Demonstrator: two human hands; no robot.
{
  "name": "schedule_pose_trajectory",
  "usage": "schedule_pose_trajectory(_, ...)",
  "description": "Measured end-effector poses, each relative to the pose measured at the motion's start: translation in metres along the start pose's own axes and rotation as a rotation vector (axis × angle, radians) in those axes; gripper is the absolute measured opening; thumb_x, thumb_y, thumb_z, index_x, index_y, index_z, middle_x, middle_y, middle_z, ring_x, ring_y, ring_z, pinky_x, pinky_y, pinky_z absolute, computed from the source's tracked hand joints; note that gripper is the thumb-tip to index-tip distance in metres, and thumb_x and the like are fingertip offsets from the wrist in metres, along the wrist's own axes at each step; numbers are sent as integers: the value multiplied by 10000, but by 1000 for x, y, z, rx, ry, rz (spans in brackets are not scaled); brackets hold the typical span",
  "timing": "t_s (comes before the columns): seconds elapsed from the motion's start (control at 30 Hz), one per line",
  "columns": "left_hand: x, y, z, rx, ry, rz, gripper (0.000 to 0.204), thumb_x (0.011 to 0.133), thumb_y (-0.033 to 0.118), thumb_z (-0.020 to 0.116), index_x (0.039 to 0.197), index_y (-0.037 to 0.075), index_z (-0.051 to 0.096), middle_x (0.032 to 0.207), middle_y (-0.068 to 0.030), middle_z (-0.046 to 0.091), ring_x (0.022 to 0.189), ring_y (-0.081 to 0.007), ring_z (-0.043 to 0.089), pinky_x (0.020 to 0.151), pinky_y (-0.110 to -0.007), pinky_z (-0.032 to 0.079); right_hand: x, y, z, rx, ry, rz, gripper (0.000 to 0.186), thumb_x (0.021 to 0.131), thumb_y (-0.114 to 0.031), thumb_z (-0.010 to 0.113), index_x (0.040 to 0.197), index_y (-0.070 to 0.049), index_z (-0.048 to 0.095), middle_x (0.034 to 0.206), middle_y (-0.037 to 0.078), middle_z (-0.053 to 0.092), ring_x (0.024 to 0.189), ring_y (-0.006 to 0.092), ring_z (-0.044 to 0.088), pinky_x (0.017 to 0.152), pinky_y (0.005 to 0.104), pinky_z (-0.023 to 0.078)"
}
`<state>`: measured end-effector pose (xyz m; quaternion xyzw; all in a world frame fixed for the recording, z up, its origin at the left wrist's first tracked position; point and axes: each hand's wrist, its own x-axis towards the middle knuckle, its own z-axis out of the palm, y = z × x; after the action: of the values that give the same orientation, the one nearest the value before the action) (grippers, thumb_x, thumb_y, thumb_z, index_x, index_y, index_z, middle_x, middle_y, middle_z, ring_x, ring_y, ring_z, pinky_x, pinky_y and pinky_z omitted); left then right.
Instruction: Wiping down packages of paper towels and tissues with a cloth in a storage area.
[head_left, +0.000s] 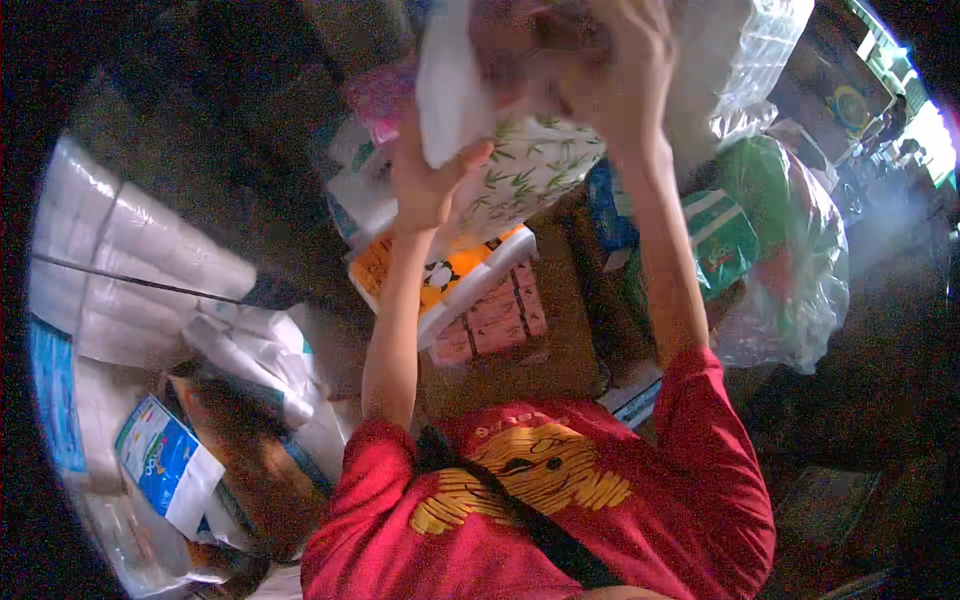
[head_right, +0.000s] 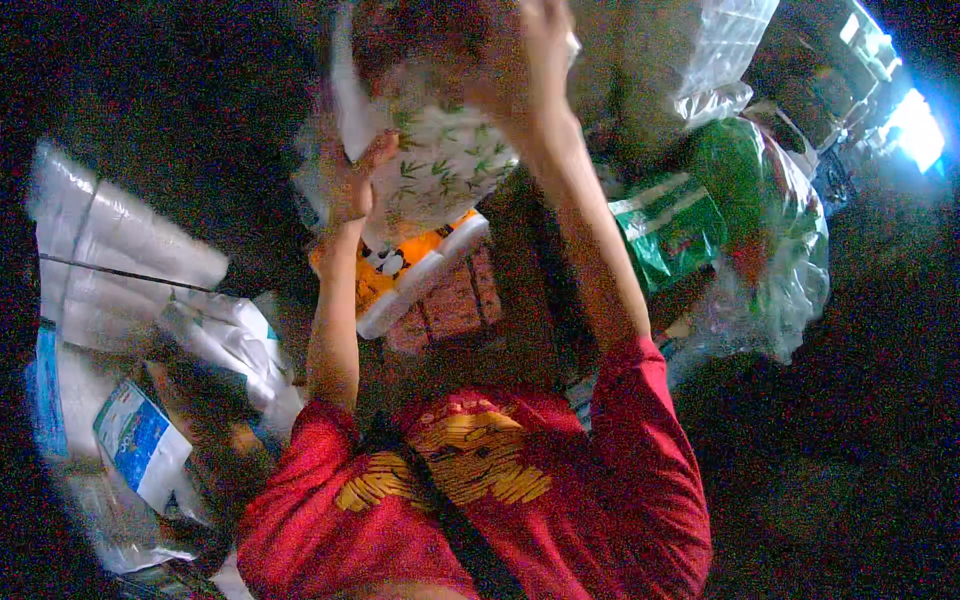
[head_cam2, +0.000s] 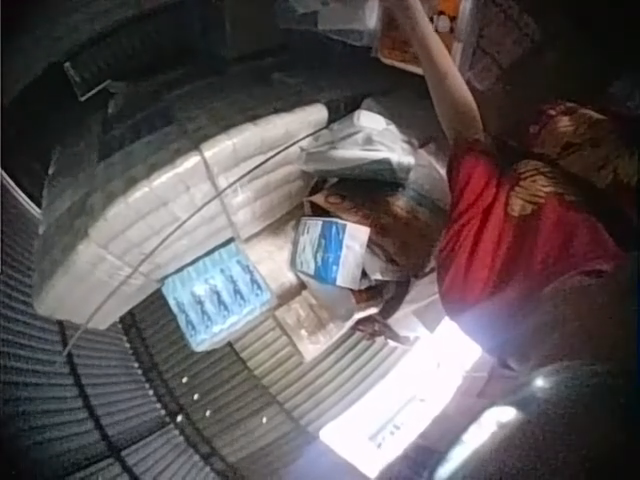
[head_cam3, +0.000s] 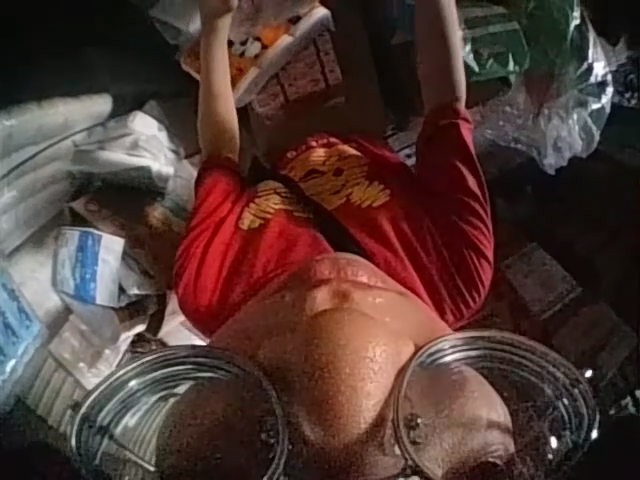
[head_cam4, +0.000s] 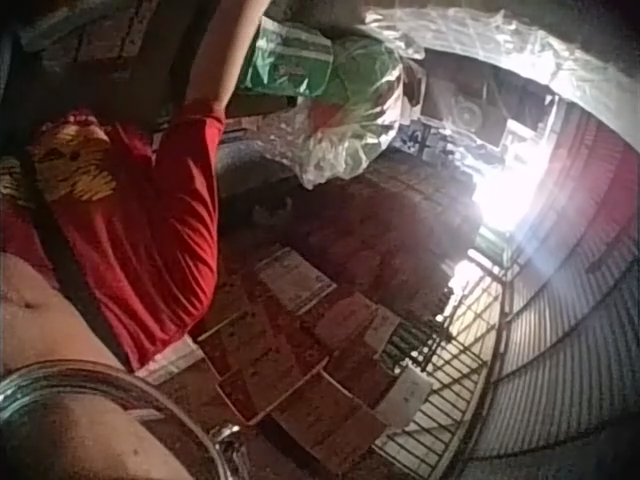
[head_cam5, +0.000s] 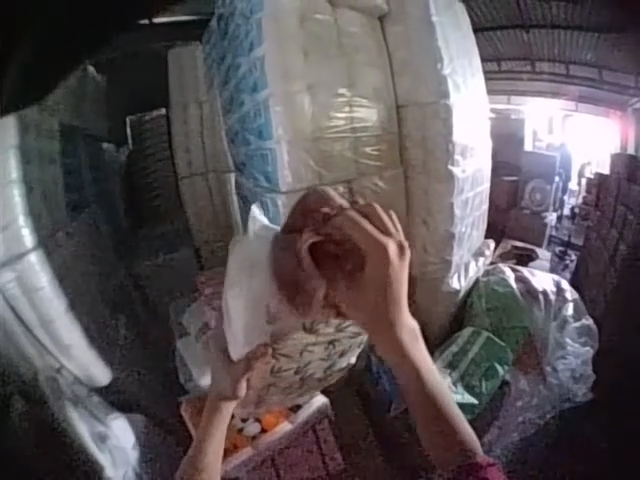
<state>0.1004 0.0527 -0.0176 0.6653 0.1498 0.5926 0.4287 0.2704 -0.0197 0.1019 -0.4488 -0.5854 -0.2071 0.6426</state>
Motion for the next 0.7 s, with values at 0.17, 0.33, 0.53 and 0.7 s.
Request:
schedule_pose_trajectory(0.17, 10, 4, -2, 131, -49, 52, 639, 655, 245, 712, 1181, 20, 427, 1043, -113, 562, 908, -201, 565, 759, -317, 465, -13, -29, 16, 48, -19, -451, 370, 548, -200, 715, 851, -29, 593, 889, 141, 549, 834, 315, 515, 725, 381, 426)
schedule_pose_trajectory(0.33, 11, 25, 0, -36, 2, -55, 559, 684, 196, 679, 1163, 25, 444, 997, -98, 577, 872, -178, 572, 750, -300, 467, 0, -9, 6, -131, 21, -406, 347, 533, -193, 712, 814, -36, 582, 927, 141, 538, 861, 310, 497, 739, 393, 402)
schedule_pose_trajectory(0.53, 14, 12, -22, -201, 145, -157, 470, 731, 175, 651, 1135, 18, 468, 1005, -101, 571, 904, -184, 563, 780, -304, 460, -2, 28, 5, -69, 107, -252, 409, 576, -141, 668, 956, -34, 563, 947, 148, 529, 905, 344, 483, 790, 421, 390)
schedule_pose_trajectory(0.7, 27, 2, -30, -229, 140, -191, 536, 752, 186, 641, 1193, 1, 399, 1092, -113, 523, 981, -216, 522, 854, -322, 415, -41, 7, 24, -261, -294, -384, 705, 483, -357, 696, 1146, -191, 522, 1229, 164, 359, 1092, 420, 354, 953, 505, 269)
